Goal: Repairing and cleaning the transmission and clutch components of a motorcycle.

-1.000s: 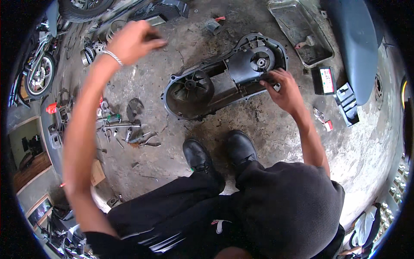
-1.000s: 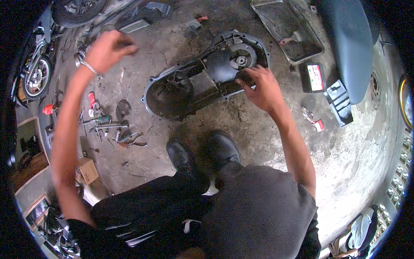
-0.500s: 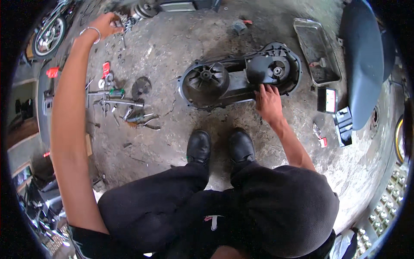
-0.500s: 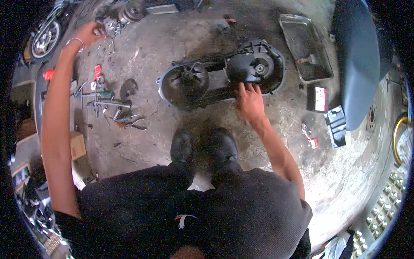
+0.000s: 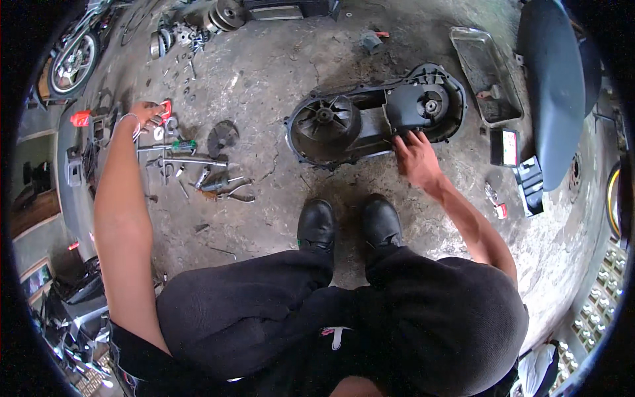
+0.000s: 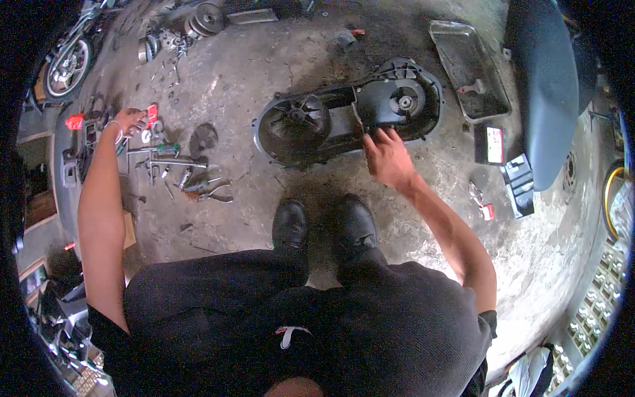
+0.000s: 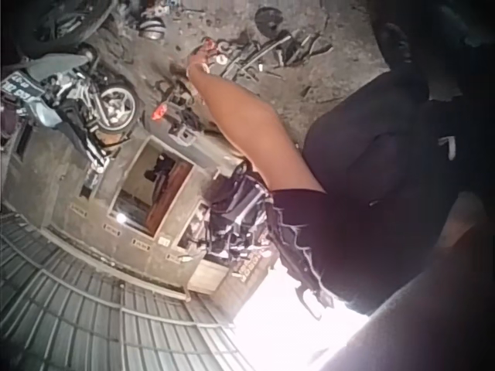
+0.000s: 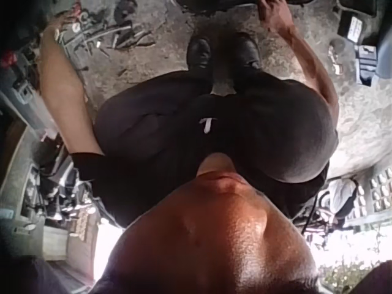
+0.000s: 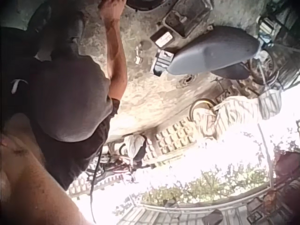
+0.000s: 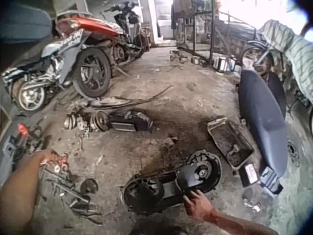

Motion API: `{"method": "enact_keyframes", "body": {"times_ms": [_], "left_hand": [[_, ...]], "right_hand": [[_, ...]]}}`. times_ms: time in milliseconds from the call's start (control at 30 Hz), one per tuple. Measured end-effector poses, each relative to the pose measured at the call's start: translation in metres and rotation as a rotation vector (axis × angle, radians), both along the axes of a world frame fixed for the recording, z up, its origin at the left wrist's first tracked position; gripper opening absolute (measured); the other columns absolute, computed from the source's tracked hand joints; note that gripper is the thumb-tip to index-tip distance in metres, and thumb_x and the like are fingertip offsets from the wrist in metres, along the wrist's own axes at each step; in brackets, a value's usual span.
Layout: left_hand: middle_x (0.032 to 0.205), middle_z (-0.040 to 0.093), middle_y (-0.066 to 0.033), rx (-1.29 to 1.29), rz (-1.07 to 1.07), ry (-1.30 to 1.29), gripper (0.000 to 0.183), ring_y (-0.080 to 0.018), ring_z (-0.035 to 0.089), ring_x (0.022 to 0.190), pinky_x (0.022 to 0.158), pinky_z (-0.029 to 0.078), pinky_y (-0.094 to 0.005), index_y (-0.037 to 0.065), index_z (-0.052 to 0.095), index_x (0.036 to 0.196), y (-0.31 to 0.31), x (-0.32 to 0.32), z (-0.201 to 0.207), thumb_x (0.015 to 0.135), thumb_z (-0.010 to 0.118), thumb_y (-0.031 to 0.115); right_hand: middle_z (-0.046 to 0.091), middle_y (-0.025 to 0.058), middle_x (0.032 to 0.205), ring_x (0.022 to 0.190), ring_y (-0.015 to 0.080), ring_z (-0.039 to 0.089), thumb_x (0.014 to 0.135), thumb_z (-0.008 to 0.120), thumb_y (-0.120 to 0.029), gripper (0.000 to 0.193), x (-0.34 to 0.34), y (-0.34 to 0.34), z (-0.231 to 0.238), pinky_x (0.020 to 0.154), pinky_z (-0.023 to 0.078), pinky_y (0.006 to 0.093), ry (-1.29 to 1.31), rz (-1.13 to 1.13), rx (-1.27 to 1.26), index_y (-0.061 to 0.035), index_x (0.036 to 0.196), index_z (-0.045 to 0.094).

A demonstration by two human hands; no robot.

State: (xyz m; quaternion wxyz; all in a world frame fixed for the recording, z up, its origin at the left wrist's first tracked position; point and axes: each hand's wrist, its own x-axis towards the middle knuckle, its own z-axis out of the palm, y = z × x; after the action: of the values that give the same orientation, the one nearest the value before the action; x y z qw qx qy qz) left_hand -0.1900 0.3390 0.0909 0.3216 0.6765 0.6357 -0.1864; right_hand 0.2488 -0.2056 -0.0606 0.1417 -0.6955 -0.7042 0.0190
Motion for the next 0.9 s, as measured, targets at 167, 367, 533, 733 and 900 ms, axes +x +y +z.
{"method": "enact_keyframes", "body": {"times_ms": [167,367,533,733,900], "left_hand": [[0.086,0.068,-0.0031,-0.073,0.063,-0.09,0.044,-0.0142,0.059,0.062,0.051,0.041,-0.0301,0.014,0.064,0.106,0.011,-0.014,-0.04,0.081,0.07,0.05],[0.095,0.07,-0.0021,-0.177,0.085,-0.093,0.044,-0.0167,0.064,0.073,0.064,0.046,-0.0365,0.018,0.065,0.108,-0.002,-0.028,-0.084,0.08,0.07,0.052],[0.103,0.07,-0.0045,-0.215,0.092,-0.054,0.047,-0.0211,0.066,0.084,0.074,0.047,-0.0406,0.017,0.065,0.109,-0.016,-0.023,-0.1,0.08,0.067,0.055],[0.114,0.068,-0.0049,-0.275,0.135,-0.096,0.052,-0.0228,0.065,0.095,0.081,0.046,-0.0432,0.018,0.065,0.114,-0.012,-0.028,-0.111,0.08,0.066,0.058],[0.116,0.067,-0.0043,-0.293,0.152,-0.13,0.055,-0.0231,0.064,0.099,0.083,0.046,-0.0442,0.019,0.064,0.116,-0.012,-0.042,-0.12,0.079,0.066,0.059]], "right_hand": [[0.064,0.0086,0.087,0.082,0.021,0.056,0.09,0.055,-0.013,0.019,0.001,-0.007,0.011,0.079,0.041,0.0309,0.833,-0.363,0.157,-0.0031,0.106,0.058],[0.067,0.0053,0.098,0.088,0.0125,0.058,0.095,0.057,-0.019,0.024,-0.001,-0.017,0.013,0.079,0.041,0.0246,1.962,-0.84,0.279,-0.0044,0.113,0.062],[0.067,0.004,0.102,0.088,0.0108,0.059,0.094,0.059,-0.017,0.027,-0.003,-0.024,0.029,0.078,0.042,0.0229,1.78,-0.804,0.299,-0.0037,0.117,0.062],[0.068,0.0029,0.095,0.081,0.0094,0.058,0.09,0.065,-0.013,0.026,0.005,-0.023,0.056,0.071,0.042,0.0197,1.965,-0.689,0.332,-0.0014,0.113,0.065],[0.069,0.0043,0.086,0.072,0.0098,0.057,0.085,0.068,-0.011,0.021,0.013,-0.026,0.027,0.064,0.042,0.0198,1.201,-0.828,0.026,0.0009,0.103,0.069]]}}
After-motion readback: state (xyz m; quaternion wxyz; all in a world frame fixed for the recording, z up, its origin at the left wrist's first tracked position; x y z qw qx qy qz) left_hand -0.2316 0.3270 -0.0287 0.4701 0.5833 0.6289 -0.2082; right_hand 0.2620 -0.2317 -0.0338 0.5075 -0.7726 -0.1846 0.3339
